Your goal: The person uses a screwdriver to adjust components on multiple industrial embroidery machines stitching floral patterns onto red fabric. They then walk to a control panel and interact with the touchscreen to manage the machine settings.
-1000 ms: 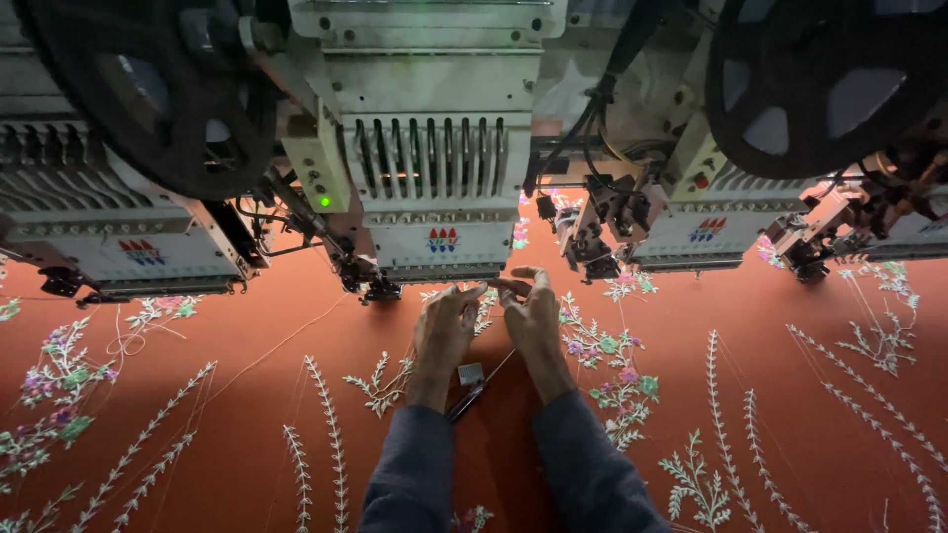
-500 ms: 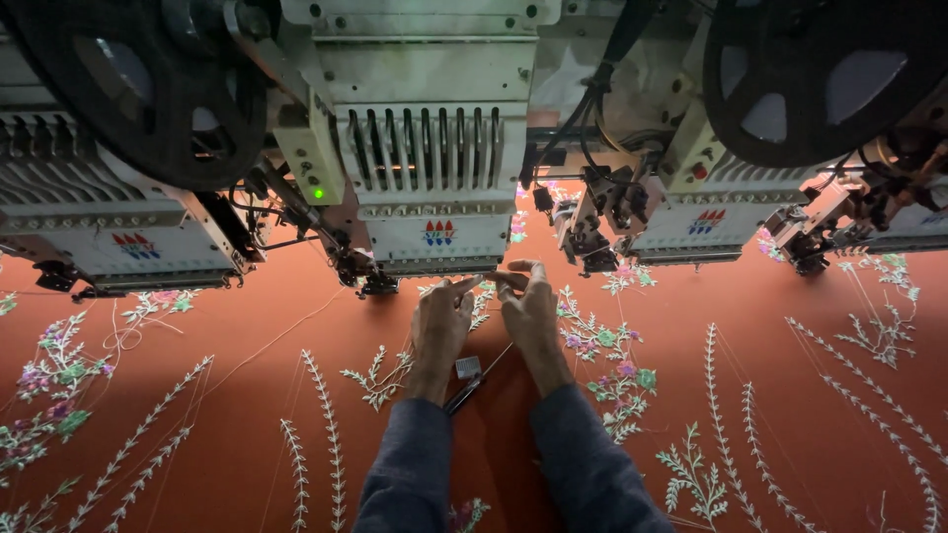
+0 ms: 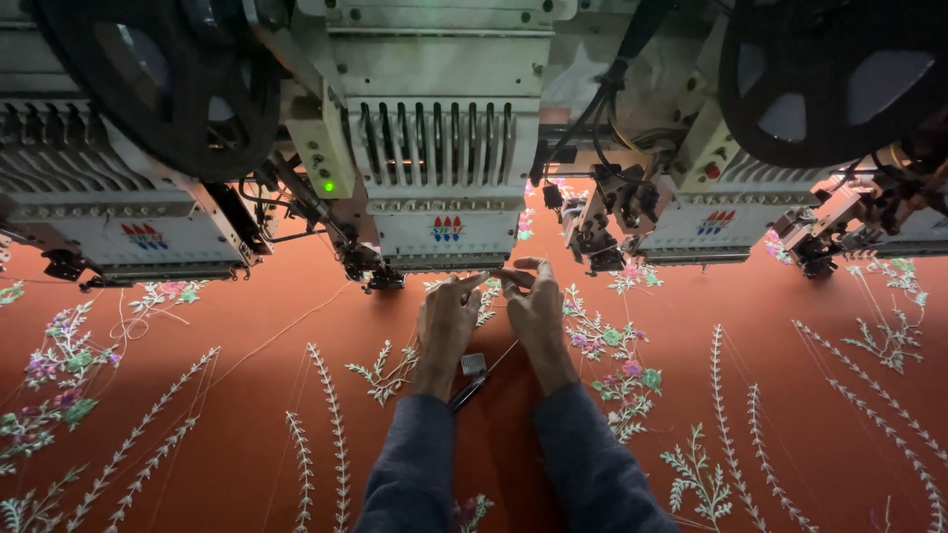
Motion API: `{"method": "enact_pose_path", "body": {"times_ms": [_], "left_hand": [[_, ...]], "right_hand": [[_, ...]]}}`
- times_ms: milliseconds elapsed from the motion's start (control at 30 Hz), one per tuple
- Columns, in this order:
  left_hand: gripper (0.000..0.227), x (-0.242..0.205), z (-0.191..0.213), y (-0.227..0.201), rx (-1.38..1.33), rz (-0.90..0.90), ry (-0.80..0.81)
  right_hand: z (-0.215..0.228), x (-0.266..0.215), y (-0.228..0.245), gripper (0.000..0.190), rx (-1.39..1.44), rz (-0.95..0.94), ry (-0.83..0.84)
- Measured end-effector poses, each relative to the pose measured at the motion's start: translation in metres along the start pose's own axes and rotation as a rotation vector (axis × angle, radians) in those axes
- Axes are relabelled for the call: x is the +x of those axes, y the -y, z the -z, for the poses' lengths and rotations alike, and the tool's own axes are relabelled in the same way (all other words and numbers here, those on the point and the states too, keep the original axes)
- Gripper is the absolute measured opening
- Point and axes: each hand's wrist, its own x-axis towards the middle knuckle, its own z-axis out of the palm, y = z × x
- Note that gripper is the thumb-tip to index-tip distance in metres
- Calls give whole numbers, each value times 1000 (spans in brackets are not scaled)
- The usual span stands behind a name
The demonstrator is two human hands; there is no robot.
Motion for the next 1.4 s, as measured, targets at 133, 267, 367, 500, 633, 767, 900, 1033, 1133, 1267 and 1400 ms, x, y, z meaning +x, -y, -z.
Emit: {"method": "enact_pose_path", "body": {"times_ms": [133, 267, 367, 500, 633, 767, 900, 1033, 1133, 1267, 1400], "left_hand": [[21, -4, 2, -8, -52, 32, -28], [26, 2, -5, 5, -50, 22, -73], [26, -10, 8, -13, -169, 123, -100], [38, 4, -10, -5, -584, 307, -95], [41, 8, -34, 1, -856, 215, -117], [35, 0, -23, -18, -706, 208, -178], [36, -7, -14, -29, -785, 165, -165], [40, -14, -6, -37, -708, 156, -148], [36, -12, -5, -38, -711, 151, -140], [32, -7, -17, -25, -821, 145, -115], [29, -6, -18, -22, -860, 127, -84]], "right_hand": [[1, 0, 0, 36, 9, 5, -8], [2, -6, 10, 35, 26, 0, 1], [2, -3, 8, 35, 43, 11, 11], [2, 2, 0, 32, 32, 26, 5], [8, -10, 12, 32, 40, 11, 6], [4, -2, 6, 32, 27, 13, 12], [5, 1, 1, 32, 37, 14, 19], [4, -1, 6, 33, 43, 2, 17], [3, 5, -1, 33, 34, 5, 3], [4, 2, 0, 35, 32, -2, 10], [3, 2, 3, 32, 41, -10, -21]]}}
